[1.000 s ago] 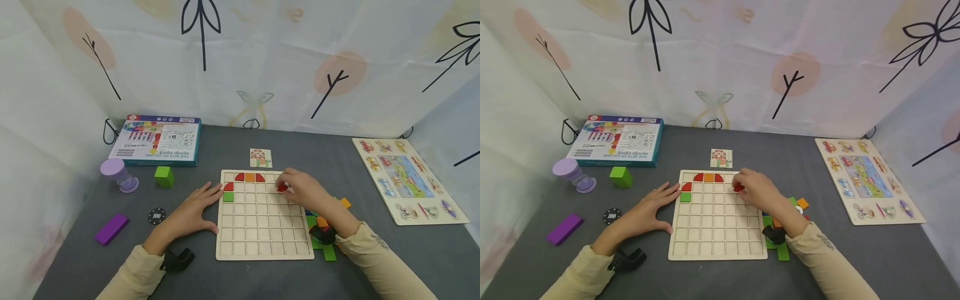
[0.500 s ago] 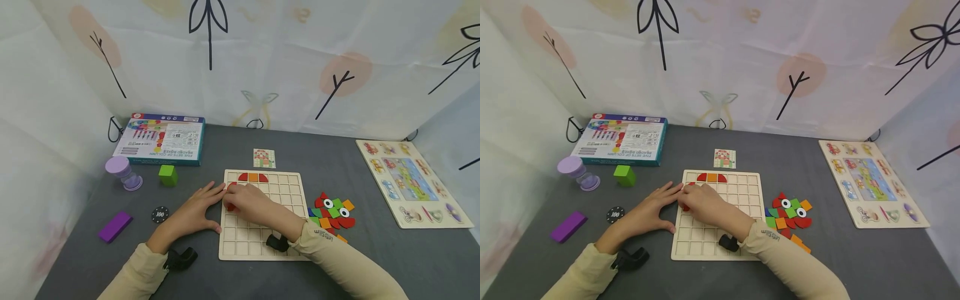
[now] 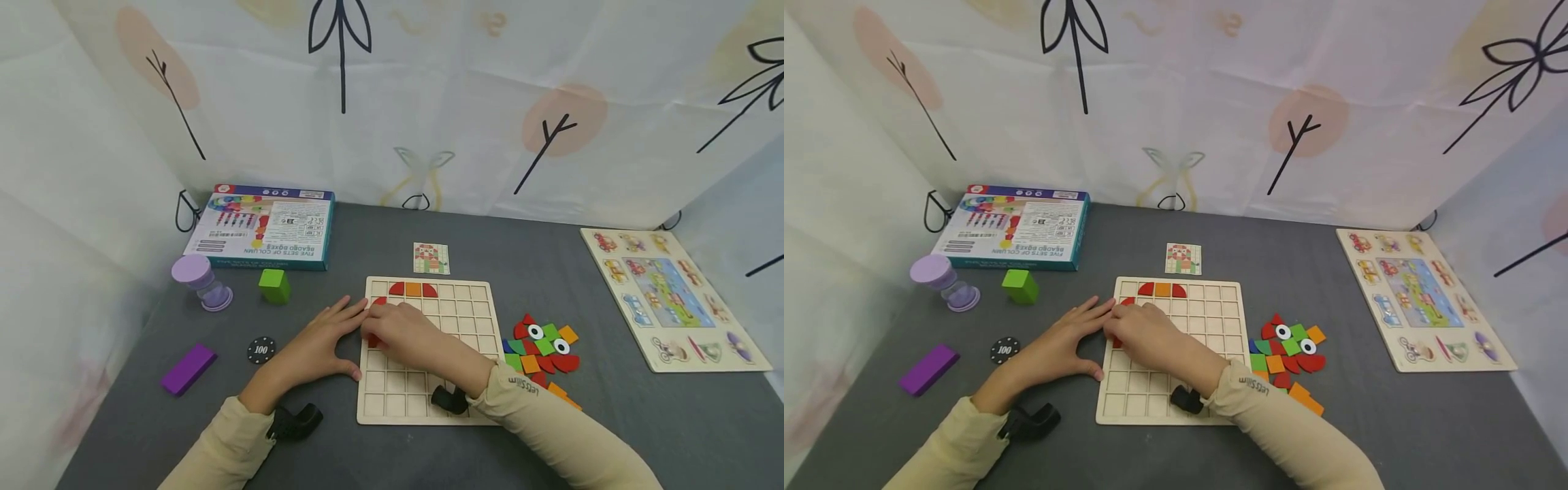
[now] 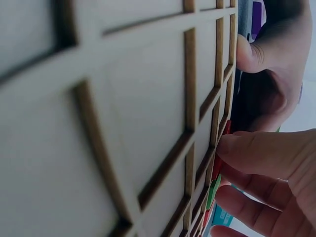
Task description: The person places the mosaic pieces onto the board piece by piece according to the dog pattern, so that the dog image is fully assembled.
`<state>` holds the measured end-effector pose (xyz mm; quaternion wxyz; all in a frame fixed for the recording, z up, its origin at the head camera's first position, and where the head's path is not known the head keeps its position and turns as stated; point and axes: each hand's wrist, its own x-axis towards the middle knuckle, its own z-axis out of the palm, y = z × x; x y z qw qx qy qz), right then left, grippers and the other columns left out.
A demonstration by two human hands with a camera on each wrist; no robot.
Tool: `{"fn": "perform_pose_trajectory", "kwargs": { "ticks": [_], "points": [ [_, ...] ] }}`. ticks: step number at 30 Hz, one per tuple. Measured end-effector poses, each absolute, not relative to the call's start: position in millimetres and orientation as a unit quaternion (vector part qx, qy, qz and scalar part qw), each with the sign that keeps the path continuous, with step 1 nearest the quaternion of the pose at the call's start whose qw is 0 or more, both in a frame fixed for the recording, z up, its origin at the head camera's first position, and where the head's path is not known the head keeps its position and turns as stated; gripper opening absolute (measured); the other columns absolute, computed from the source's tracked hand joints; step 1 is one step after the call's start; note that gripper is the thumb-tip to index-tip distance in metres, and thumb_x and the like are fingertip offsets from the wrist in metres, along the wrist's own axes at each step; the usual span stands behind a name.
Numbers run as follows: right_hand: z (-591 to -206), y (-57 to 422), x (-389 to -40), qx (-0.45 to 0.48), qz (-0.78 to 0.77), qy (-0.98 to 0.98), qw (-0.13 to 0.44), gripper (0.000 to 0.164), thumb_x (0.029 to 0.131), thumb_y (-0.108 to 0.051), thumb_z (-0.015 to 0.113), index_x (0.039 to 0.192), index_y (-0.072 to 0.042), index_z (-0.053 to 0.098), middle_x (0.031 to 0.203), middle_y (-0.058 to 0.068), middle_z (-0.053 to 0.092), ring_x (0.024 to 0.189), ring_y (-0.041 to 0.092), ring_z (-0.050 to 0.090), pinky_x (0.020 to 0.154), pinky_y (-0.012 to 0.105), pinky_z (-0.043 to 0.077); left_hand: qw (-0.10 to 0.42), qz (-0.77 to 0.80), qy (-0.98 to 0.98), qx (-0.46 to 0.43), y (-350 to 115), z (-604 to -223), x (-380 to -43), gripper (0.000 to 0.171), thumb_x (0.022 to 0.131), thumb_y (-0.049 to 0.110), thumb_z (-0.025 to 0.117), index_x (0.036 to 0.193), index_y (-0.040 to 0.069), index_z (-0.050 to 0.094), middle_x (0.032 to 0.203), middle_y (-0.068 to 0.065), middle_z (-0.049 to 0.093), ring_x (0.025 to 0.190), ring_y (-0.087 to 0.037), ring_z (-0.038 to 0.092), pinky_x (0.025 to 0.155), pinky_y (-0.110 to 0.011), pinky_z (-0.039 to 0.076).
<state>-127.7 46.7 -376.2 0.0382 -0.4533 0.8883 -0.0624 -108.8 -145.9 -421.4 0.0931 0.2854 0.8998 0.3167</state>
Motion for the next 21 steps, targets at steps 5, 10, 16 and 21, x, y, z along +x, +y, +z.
{"fn": "perform_pose_trajectory", "kwargs": {
  "ticks": [5, 10, 16, 21],
  "points": [
    [-375.2, 52.2, -129.3, -0.449, -0.077, 0.890, 0.017, 0.023, 0.074, -0.009, 0.069, 0.094, -0.019, 0.064, 0.092, -0.005, 0.057, 0.083, 0.010, 0.055, 0.066, 0.026, 0.046, 0.094, 0.318, 0.900, 0.283, -145.5, -420.6, -108.1, 0.098, 0.059, 0.044, 0.076, 0.140, 0.016, 0.029, 0.147, 0.000, 0.021, 0.136, -0.027, 0.008, 0.106, -0.053, 0.012],
    [-364.7, 78.9, -136.5, -0.414, -0.111, 0.903, -0.002, 0.024, 0.074, -0.009, 0.070, 0.095, -0.017, 0.065, 0.093, -0.004, 0.058, 0.076, 0.010, 0.057, 0.066, 0.024, 0.047, 0.092, 0.314, 0.901, 0.284, -142.6, -420.8, -109.8, 0.098, 0.058, 0.043, 0.077, 0.140, 0.014, 0.030, 0.147, 0.000, 0.020, 0.136, -0.027, 0.008, 0.106, -0.052, 0.012],
    [-352.2, 145.1, -136.9, -0.329, -0.154, 0.931, -0.031, 0.023, 0.075, -0.010, 0.070, 0.097, -0.014, 0.064, 0.097, -0.003, 0.058, 0.078, 0.015, 0.057, 0.063, 0.027, 0.047, 0.088, 0.316, 0.901, 0.285, -143.5, -426.5, -110.6, 0.101, 0.057, 0.045, 0.077, 0.140, 0.015, 0.029, 0.148, 0.000, 0.019, 0.136, -0.027, 0.007, 0.106, -0.053, 0.010],
    [-355.8, 201.3, -128.1, -0.272, -0.163, 0.946, -0.066, 0.024, 0.074, -0.007, 0.071, 0.097, -0.011, 0.064, 0.097, 0.000, 0.057, 0.073, 0.016, 0.052, 0.057, 0.026, 0.044, 0.085, 0.326, 0.898, 0.282, -145.1, -429.8, -110.4, 0.101, 0.056, 0.044, 0.078, 0.140, 0.014, 0.030, 0.148, 0.000, 0.019, 0.136, -0.028, 0.007, 0.105, -0.054, 0.009]
  ]
}}
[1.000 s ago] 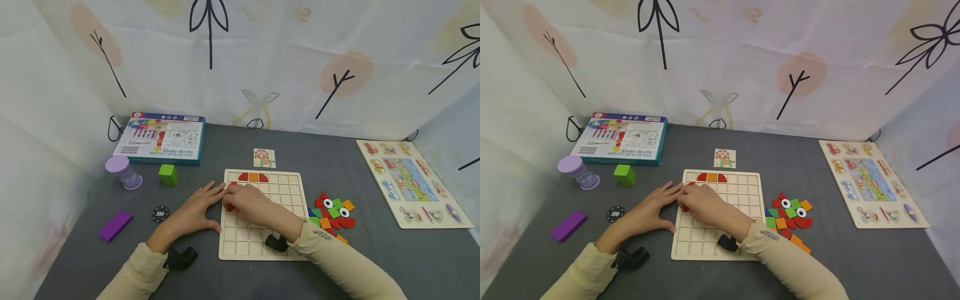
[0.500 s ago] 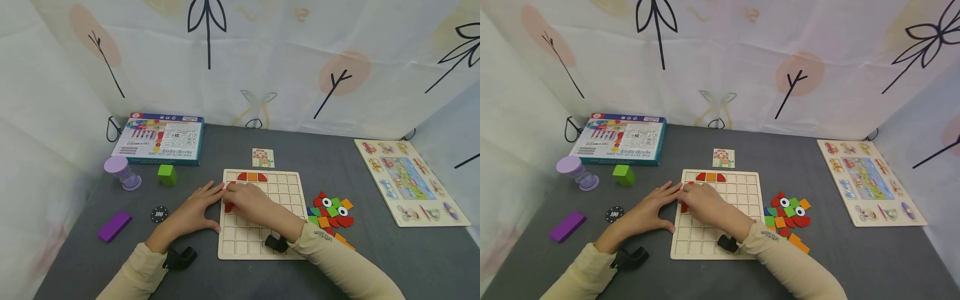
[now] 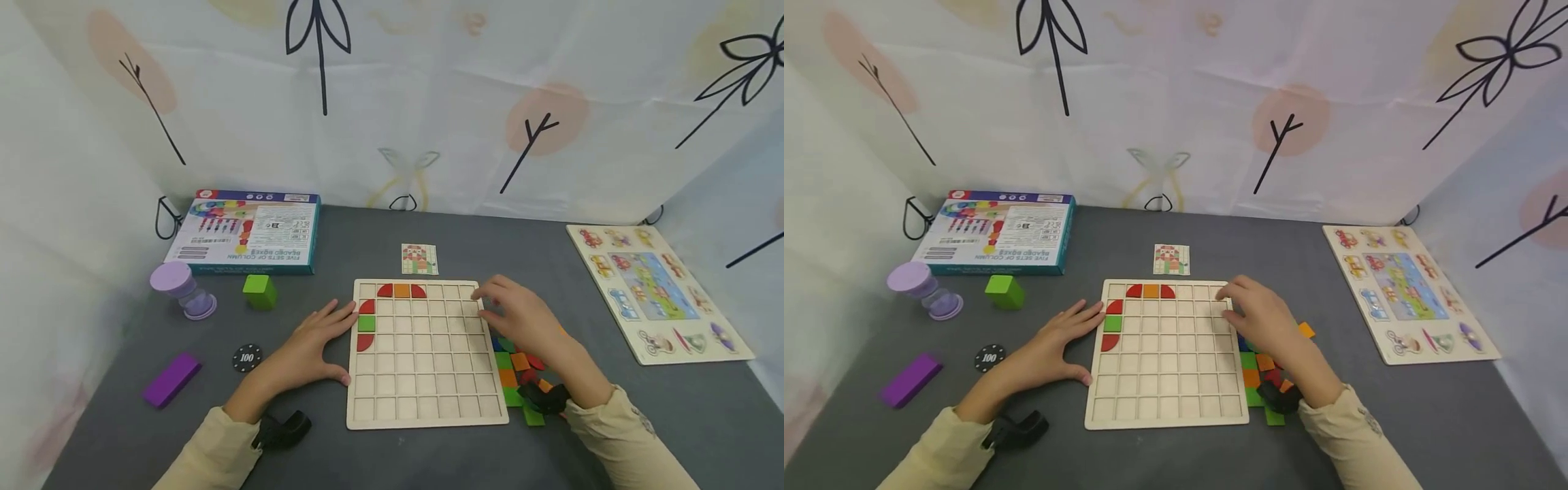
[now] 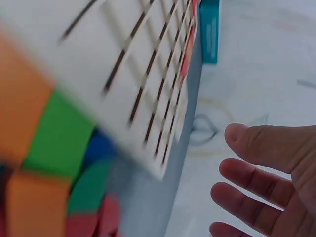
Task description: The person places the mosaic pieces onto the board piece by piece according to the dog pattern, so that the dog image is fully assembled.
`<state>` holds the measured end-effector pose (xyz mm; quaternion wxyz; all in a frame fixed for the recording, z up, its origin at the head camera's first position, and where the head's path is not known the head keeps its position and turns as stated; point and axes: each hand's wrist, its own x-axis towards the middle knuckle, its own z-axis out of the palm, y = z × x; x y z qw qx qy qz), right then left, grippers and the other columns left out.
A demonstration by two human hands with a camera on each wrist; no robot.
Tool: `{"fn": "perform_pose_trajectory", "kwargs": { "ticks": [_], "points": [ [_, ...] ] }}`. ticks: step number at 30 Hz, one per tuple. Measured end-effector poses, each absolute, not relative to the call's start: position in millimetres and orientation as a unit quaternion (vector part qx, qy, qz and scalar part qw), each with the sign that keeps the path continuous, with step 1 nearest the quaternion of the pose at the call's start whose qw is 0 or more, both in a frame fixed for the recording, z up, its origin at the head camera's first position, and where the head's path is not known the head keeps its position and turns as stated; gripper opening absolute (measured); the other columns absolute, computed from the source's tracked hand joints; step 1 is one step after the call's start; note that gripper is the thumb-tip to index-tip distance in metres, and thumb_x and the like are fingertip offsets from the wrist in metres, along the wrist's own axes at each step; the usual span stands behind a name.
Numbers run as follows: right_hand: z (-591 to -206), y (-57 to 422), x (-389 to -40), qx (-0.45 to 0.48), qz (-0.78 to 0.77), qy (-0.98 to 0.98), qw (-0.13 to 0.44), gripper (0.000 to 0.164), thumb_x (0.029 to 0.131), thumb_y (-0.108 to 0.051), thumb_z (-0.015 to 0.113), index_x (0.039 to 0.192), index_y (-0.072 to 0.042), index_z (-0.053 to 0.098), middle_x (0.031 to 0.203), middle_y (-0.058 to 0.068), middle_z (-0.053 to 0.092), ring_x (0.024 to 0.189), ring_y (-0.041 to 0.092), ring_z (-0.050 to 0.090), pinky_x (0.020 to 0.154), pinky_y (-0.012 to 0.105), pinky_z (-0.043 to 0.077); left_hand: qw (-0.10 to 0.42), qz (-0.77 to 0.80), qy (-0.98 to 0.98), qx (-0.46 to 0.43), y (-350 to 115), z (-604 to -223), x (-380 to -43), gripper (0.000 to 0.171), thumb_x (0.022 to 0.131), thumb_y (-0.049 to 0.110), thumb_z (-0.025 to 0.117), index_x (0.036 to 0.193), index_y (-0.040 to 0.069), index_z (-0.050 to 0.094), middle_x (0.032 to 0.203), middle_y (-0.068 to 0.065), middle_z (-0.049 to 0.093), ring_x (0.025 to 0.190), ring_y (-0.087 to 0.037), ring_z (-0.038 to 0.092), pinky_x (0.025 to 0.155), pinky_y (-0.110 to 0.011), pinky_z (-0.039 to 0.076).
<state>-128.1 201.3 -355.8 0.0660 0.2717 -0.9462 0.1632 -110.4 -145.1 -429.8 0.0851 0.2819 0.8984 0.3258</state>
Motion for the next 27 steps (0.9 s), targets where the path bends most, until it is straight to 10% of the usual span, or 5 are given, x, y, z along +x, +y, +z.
{"fn": "perform_pose_trajectory", "kwargs": {
  "ticks": [27],
  "points": [
    [-372.8, 266.3, -121.4, 0.101, 0.063, -0.991, -0.061, 0.029, 0.072, -0.030, 0.073, 0.090, -0.009, 0.067, 0.091, 0.007, 0.059, 0.073, 0.020, 0.056, 0.058, 0.038, 0.047, 0.077, 0.322, 0.899, 0.286, -145.2, -428.7, -110.1, 0.102, 0.055, 0.045, 0.077, 0.140, 0.014, 0.030, 0.147, -0.001, 0.019, 0.136, -0.029, 0.008, 0.105, -0.054, 0.010]
  ]
}}
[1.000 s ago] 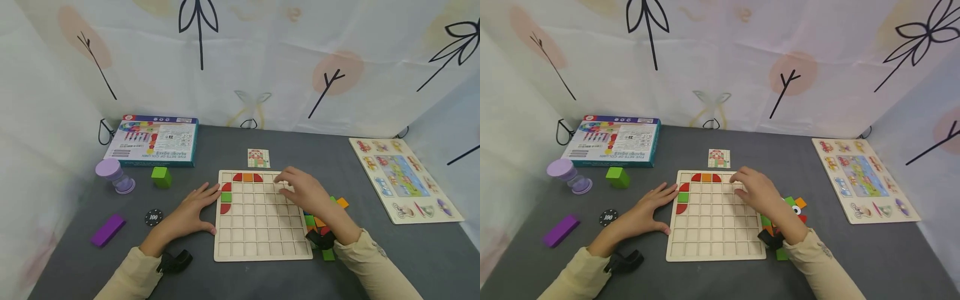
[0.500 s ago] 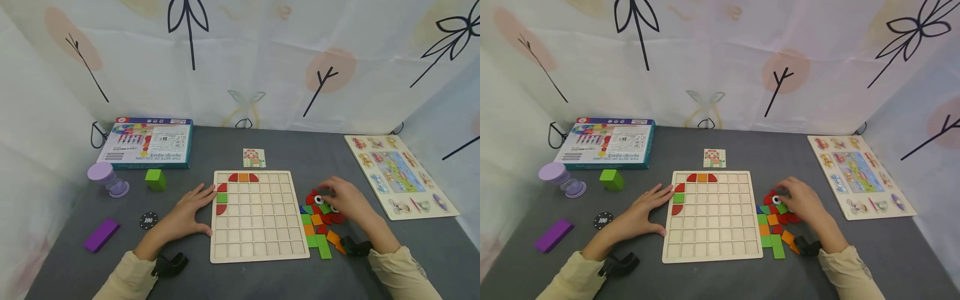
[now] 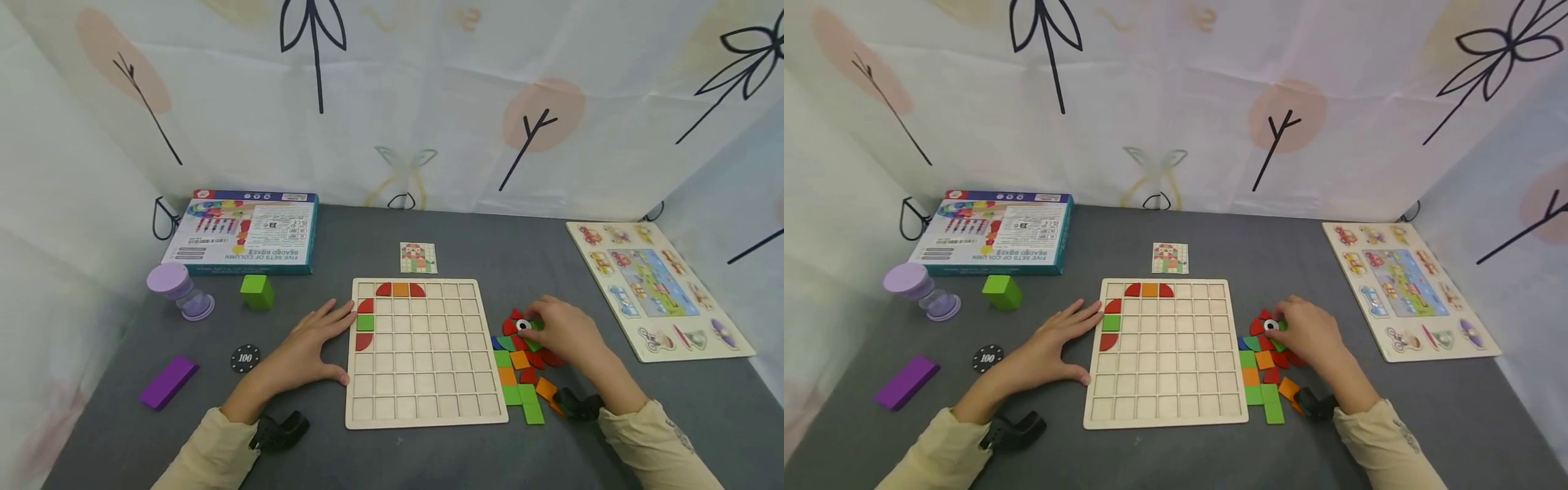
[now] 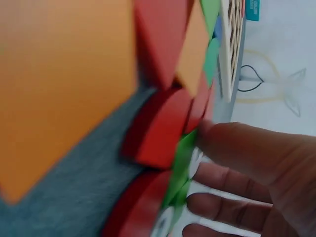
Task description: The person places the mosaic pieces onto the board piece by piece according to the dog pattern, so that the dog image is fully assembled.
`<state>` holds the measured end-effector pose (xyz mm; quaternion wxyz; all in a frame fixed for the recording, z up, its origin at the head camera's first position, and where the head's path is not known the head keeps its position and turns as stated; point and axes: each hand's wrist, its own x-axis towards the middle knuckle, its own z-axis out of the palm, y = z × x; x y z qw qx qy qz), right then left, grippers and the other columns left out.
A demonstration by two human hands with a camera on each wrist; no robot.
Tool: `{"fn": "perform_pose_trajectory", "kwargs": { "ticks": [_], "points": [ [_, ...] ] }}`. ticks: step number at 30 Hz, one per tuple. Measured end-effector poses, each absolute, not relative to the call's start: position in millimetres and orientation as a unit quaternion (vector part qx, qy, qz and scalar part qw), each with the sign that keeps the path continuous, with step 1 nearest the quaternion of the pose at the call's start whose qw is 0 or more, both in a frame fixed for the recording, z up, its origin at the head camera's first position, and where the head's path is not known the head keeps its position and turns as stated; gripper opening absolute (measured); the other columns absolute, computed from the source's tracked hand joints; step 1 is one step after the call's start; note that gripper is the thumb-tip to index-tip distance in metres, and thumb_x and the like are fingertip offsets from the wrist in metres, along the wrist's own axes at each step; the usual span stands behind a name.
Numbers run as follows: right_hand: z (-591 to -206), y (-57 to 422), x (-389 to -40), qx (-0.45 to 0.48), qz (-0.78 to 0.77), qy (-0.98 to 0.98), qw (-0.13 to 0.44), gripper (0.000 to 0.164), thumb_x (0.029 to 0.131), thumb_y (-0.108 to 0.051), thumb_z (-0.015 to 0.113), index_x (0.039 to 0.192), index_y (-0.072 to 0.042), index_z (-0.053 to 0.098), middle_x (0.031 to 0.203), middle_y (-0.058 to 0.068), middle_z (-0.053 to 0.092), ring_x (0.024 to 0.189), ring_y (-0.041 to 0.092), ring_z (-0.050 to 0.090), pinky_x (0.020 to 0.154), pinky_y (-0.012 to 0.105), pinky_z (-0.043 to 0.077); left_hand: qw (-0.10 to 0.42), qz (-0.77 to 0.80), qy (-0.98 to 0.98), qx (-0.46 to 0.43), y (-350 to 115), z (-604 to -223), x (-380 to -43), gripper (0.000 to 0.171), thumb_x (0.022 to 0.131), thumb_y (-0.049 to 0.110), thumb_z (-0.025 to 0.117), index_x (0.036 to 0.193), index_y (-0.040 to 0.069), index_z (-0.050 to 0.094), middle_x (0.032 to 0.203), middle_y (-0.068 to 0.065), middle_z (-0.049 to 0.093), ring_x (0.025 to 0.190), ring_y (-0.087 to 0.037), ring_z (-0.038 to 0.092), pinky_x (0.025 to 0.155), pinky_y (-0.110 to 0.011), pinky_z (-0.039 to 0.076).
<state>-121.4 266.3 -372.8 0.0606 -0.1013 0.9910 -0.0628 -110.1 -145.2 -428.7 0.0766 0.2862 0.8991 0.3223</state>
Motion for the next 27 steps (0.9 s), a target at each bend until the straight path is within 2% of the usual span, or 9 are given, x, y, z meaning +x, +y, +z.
{"fn": "perform_pose_trajectory", "kwargs": {
  "ticks": [5, 9, 18, 27],
  "points": [
    [-366.6, 255.3, -120.5, -0.115, -0.069, 0.991, 0.025, 0.024, 0.074, -0.026, 0.071, 0.089, -0.009, 0.065, 0.086, 0.004, 0.059, 0.069, 0.017, 0.055, 0.054, 0.034, 0.046, 0.082, 0.330, 0.896, 0.285, -144.8, -427.8, -109.3, 0.101, 0.056, 0.043, 0.078, 0.140, 0.014, 0.030, 0.147, 0.000, 0.020, 0.136, -0.028, 0.007, 0.105, -0.054, 0.010],
    [-358.2, 226.4, -124.9, -0.167, -0.111, 0.980, -0.001, 0.021, 0.076, -0.021, 0.069, 0.093, -0.010, 0.064, 0.087, 0.002, 0.059, 0.066, 0.013, 0.052, 0.054, 0.028, 0.044, 0.082, 0.335, 0.895, 0.283, -144.0, -426.7, -108.3, 0.100, 0.056, 0.041, 0.079, 0.140, 0.013, 0.030, 0.147, -0.001, 0.020, 0.136, -0.029, 0.008, 0.105, -0.054, 0.010],
    [-359.3, 125.0, -147.2, -0.280, -0.146, 0.949, 0.002, 0.025, 0.076, -0.014, 0.069, 0.100, -0.015, 0.063, 0.096, -0.004, 0.060, 0.082, 0.011, 0.057, 0.064, 0.027, 0.048, 0.081, 0.324, 0.900, 0.281, -143.9, -425.9, -108.7, 0.101, 0.056, 0.044, 0.078, 0.139, 0.013, 0.031, 0.147, -0.001, 0.020, 0.136, -0.029, 0.008, 0.104, -0.055, 0.011],
    [-376.1, 72.8, -164.2, -0.298, -0.074, 0.951, 0.042, 0.025, 0.076, -0.016, 0.068, 0.101, -0.018, 0.065, 0.089, -0.006, 0.058, 0.074, 0.007, 0.055, 0.057, 0.021, 0.044, 0.082, 0.318, 0.902, 0.279, -145.6, -426.0, -109.1, 0.101, 0.056, 0.048, 0.076, 0.139, 0.014, 0.031, 0.147, 0.000, 0.021, 0.136, -0.028, 0.009, 0.104, -0.055, 0.012]
  ]
}}
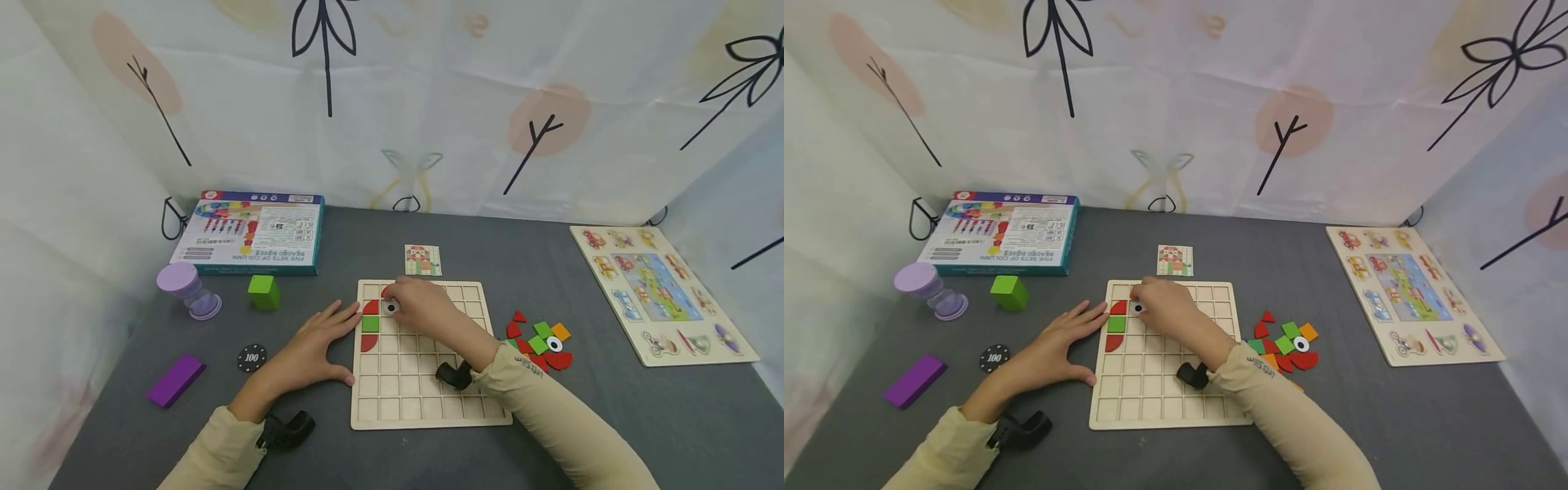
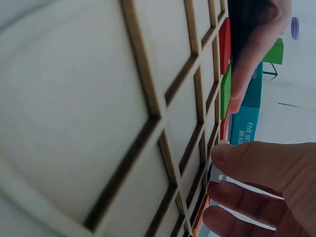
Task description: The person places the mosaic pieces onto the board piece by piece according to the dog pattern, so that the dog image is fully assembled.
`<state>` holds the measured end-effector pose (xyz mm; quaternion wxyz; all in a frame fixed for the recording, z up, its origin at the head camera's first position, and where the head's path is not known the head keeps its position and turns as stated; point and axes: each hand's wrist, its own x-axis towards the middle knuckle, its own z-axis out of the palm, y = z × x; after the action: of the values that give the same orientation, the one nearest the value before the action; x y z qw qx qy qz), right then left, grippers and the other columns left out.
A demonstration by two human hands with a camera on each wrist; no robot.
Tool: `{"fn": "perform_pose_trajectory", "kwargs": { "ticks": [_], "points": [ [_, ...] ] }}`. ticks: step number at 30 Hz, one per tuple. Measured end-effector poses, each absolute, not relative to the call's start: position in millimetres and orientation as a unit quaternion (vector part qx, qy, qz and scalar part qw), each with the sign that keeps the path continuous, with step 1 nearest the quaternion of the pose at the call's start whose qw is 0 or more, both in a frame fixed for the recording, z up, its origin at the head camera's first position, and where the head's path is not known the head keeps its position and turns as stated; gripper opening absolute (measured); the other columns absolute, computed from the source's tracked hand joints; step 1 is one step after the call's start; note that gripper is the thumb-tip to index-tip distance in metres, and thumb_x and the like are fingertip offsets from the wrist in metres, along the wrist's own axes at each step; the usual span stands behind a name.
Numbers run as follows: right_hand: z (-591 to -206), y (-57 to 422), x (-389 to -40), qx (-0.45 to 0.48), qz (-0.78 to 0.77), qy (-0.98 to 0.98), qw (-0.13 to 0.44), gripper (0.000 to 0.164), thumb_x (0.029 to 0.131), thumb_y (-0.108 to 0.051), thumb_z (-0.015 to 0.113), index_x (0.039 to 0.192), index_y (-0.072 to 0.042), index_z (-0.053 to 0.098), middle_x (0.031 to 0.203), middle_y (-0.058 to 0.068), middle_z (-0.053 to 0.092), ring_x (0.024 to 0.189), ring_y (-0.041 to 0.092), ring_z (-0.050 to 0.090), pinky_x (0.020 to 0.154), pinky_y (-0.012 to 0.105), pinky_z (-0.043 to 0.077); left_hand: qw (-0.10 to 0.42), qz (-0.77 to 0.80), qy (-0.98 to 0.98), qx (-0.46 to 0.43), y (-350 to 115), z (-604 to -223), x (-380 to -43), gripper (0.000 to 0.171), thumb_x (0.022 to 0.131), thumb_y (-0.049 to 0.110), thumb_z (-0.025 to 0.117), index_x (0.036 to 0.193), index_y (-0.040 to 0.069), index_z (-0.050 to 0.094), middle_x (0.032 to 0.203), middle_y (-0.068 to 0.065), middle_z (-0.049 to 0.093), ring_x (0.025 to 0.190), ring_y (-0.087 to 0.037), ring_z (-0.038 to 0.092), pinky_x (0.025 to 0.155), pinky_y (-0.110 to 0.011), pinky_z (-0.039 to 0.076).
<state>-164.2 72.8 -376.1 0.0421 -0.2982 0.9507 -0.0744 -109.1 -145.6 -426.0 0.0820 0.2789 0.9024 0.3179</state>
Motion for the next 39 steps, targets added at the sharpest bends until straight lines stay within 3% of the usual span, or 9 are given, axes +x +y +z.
{"fn": "perform_pose_trajectory", "kwargs": {
  "ticks": [14, 17, 25, 31, 36, 39],
  "points": [
    [-370.9, 79.1, -162.1, -0.282, -0.084, 0.954, 0.051, 0.029, 0.077, -0.019, 0.068, 0.106, -0.018, 0.064, 0.095, -0.003, 0.059, 0.079, 0.011, 0.058, 0.063, 0.026, 0.047, 0.078, 0.324, 0.899, 0.285, -143.4, -425.8, -110.8, 0.101, 0.055, 0.048, 0.076, 0.139, 0.014, 0.031, 0.147, -0.001, 0.021, 0.136, -0.028, 0.009, 0.104, -0.055, 0.011],
    [-363.0, 98.9, -157.3, -0.272, -0.104, 0.956, 0.041, 0.032, 0.076, -0.019, 0.070, 0.107, -0.017, 0.063, 0.100, -0.001, 0.060, 0.083, 0.013, 0.059, 0.066, 0.030, 0.048, 0.080, 0.324, 0.899, 0.284, -143.1, -425.7, -110.5, 0.102, 0.055, 0.047, 0.077, 0.139, 0.014, 0.031, 0.147, -0.001, 0.021, 0.136, -0.028, 0.008, 0.104, -0.055, 0.010],
    [-351.4, 187.2, -139.0, -0.210, -0.122, 0.970, -0.005, 0.032, 0.074, -0.015, 0.072, 0.105, -0.011, 0.064, 0.096, 0.004, 0.060, 0.073, 0.016, 0.057, 0.054, 0.027, 0.044, 0.082, 0.322, 0.902, 0.276, -145.0, -427.3, -109.0, 0.102, 0.055, 0.044, 0.078, 0.140, 0.013, 0.030, 0.147, -0.001, 0.020, 0.136, -0.028, 0.007, 0.105, -0.053, 0.010],
    [-360.0, 236.5, -135.1, -0.149, -0.092, 0.984, 0.027, 0.032, 0.074, -0.013, 0.072, 0.104, -0.008, 0.064, 0.096, 0.007, 0.059, 0.078, 0.022, 0.058, 0.057, 0.032, 0.048, 0.079, 0.322, 0.904, 0.271, -146.5, -428.7, -108.2, 0.102, 0.055, 0.043, 0.079, 0.140, 0.013, 0.030, 0.147, 0.000, 0.020, 0.136, -0.029, 0.007, 0.105, -0.054, 0.009],
    [-368.8, 252.6, -136.8, -0.119, -0.068, 0.989, 0.061, 0.033, 0.074, -0.015, 0.072, 0.104, -0.006, 0.064, 0.100, 0.011, 0.059, 0.086, 0.028, 0.057, 0.067, 0.042, 0.048, 0.079, 0.322, 0.903, 0.275, -145.5, -428.7, -108.3, 0.102, 0.056, 0.043, 0.079, 0.140, 0.014, 0.030, 0.147, 0.000, 0.020, 0.136, -0.028, 0.007, 0.105, -0.054, 0.010],
    [-372.6, 257.0, -138.1, -0.112, -0.066, 0.989, 0.065, 0.029, 0.074, -0.015, 0.071, 0.101, -0.007, 0.065, 0.097, 0.010, 0.059, 0.084, 0.027, 0.057, 0.066, 0.043, 0.048, 0.081, 0.323, 0.901, 0.278, -144.3, -427.6, -108.2, 0.101, 0.056, 0.042, 0.079, 0.140, 0.013, 0.030, 0.147, -0.001, 0.020, 0.136, -0.028, 0.007, 0.105, -0.054, 0.010]
  ]
}}
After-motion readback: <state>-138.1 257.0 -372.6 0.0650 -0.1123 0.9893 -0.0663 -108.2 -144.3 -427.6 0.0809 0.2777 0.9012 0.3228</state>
